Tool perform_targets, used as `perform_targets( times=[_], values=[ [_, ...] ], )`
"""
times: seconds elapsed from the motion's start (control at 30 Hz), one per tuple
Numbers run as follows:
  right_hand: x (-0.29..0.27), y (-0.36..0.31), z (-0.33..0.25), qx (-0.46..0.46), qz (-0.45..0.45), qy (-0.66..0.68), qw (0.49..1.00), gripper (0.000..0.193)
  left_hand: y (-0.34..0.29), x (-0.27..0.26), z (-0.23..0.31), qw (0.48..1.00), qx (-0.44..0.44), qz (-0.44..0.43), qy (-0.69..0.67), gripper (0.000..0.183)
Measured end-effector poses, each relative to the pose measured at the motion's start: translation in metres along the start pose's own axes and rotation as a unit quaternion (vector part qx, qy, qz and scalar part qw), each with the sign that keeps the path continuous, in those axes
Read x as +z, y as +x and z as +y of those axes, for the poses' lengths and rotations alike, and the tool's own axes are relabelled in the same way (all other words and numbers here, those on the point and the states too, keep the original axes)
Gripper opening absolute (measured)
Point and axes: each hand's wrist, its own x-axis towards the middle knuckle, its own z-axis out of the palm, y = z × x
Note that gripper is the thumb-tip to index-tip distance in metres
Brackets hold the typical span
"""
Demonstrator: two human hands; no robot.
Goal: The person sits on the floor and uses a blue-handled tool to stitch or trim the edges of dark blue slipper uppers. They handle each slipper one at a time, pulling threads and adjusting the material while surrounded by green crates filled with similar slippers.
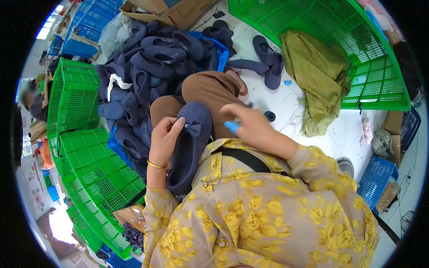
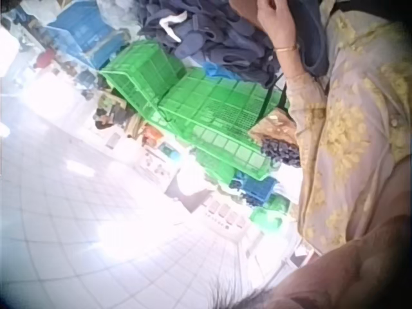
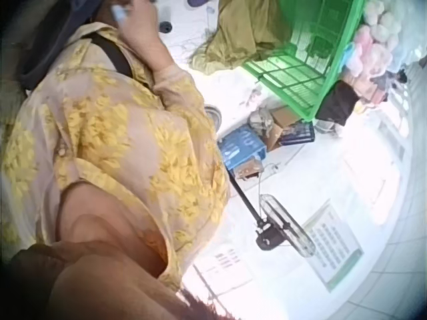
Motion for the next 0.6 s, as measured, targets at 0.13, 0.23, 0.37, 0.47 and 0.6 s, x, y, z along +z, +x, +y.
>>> perform_targets(
  times=[0.13, 0.23, 0.37, 0.47, 0.6],
  values=[
    [0.009, 0.017, -0.031, -0.007, -0.264, -0.258, 0.929, 0.019, 0.014, -0.003, -0.008, 0.999, 0.027, -0.021, 0.041, 0.033],
    [0.005, 0.020, -0.030, -0.024, -0.220, -0.065, 0.973, 0.017, 0.021, 0.001, -0.013, 0.998, 0.016, 0.011, 0.061, 0.034],
    [0.010, 0.034, -0.035, -0.074, -0.039, 0.177, 0.981, 0.023, 0.021, 0.027, -0.015, 0.988, 0.039, 0.087, 0.123, 0.037],
    [0.037, 0.055, -0.034, -0.011, -0.032, 0.499, 0.866, 0.028, 0.020, 0.037, -0.011, 0.990, 0.014, 0.086, 0.113, 0.039],
    [0.044, 0.060, -0.040, 0.110, -0.053, 0.658, 0.743, 0.035, 0.023, 0.040, -0.018, 0.981, 0.006, 0.111, 0.159, 0.041]
  ],
)
